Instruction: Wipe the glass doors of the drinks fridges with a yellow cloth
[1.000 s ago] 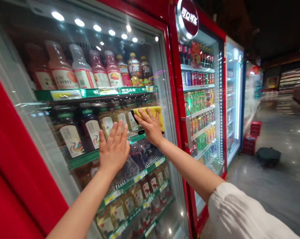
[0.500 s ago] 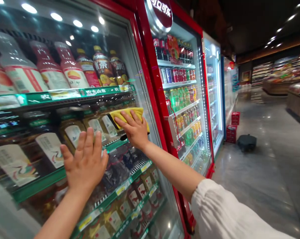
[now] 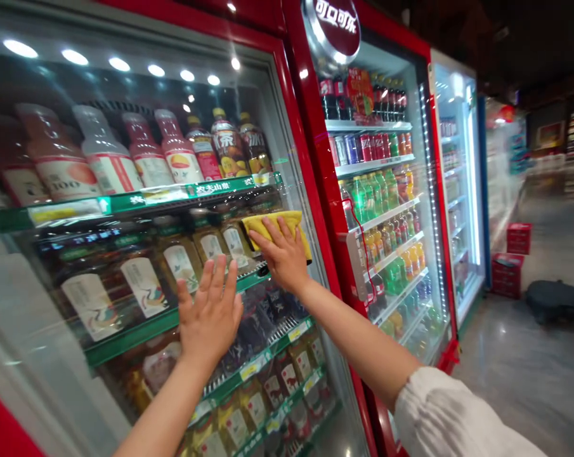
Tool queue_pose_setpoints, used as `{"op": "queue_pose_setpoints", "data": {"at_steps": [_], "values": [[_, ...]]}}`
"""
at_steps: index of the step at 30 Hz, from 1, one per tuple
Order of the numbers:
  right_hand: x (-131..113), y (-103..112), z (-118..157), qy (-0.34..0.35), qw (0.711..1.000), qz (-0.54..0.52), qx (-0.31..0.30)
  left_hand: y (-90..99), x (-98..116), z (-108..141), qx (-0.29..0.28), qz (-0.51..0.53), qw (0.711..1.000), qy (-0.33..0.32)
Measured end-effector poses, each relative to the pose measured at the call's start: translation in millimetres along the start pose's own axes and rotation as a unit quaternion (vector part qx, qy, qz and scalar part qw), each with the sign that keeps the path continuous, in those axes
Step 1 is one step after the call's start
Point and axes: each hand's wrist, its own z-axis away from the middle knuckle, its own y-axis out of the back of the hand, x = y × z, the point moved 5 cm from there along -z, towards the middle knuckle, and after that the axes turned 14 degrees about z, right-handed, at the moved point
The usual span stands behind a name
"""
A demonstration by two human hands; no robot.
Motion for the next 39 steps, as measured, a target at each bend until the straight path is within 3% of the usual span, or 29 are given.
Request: {"op": "queue_pose_setpoints", "data": {"at_steps": [2,5,8,12,15,18,20,22,24,28,30,35,37,39], "values": [[19.6,-3.7,2.3,-0.051,0.999,-0.008,0.009,-3.0,4.7,-0.4,-0.001,-0.018,1.0,0.003],[34.0,-12.4,31.2,-0.117,0.993,-0.017,0.015,-6.8,10.0,3.0,-0.004,-0.038,0.999,0.007],[27.8,-14.7,43.8,-0.068,0.997,-0.021,-0.004,-10.4,13.7,3.3,-0.009,-0.043,0.999,0.008],[35.4,-4.4,5.0,0.014,1.0,-0.019,-0.009,-17.5,20.8,-7.2,-0.008,-0.046,0.999,0.012],[59.1,-2.7,-11.6,-0.013,1.0,-0.012,0.001,-24.4,28.1,-13.1,-0.006,-0.047,0.999,0.017],[73.4,-9.6,12.4,-0.056,0.998,-0.006,0.0,-29.7,33.0,-11.4,0.0,-0.047,0.999,0.019],[71.4,-13.4,30.3,-0.034,0.999,-0.006,-0.008,-32.7,34.7,-9.7,-0.001,-0.048,0.999,0.012],[67.0,-13.5,30.9,0.013,1.0,-0.01,-0.018,-35.7,36.3,-11.2,-0.003,-0.05,0.999,-0.001],[69.2,-10.5,10.5,0.036,0.999,-0.016,-0.02,-38.8,38.3,-16.7,0.001,-0.054,0.998,-0.01],[93.7,-7.4,-36.8,-0.003,0.999,-0.04,0.016,-47.1,44.8,-29.7,0.013,-0.061,0.998,-0.006],[105.4,-13.0,-31.7,-0.024,0.998,-0.053,0.038,-52.0,48.4,-31.0,0.012,-0.06,0.998,-0.002],[116.5,-34.0,30.1,-0.047,0.995,-0.062,0.057,-57.8,52.3,-24.1,-0.001,-0.06,0.998,-0.007],[117.5,-36.3,28.1,-0.043,0.996,-0.059,0.053,-56.9,51.9,-25.2,-0.005,-0.064,0.998,-0.018],[120.1,-33.3,0.2,-0.042,0.996,-0.054,0.053,-55.2,50.9,-30.5,-0.005,-0.069,0.997,-0.026]]}}
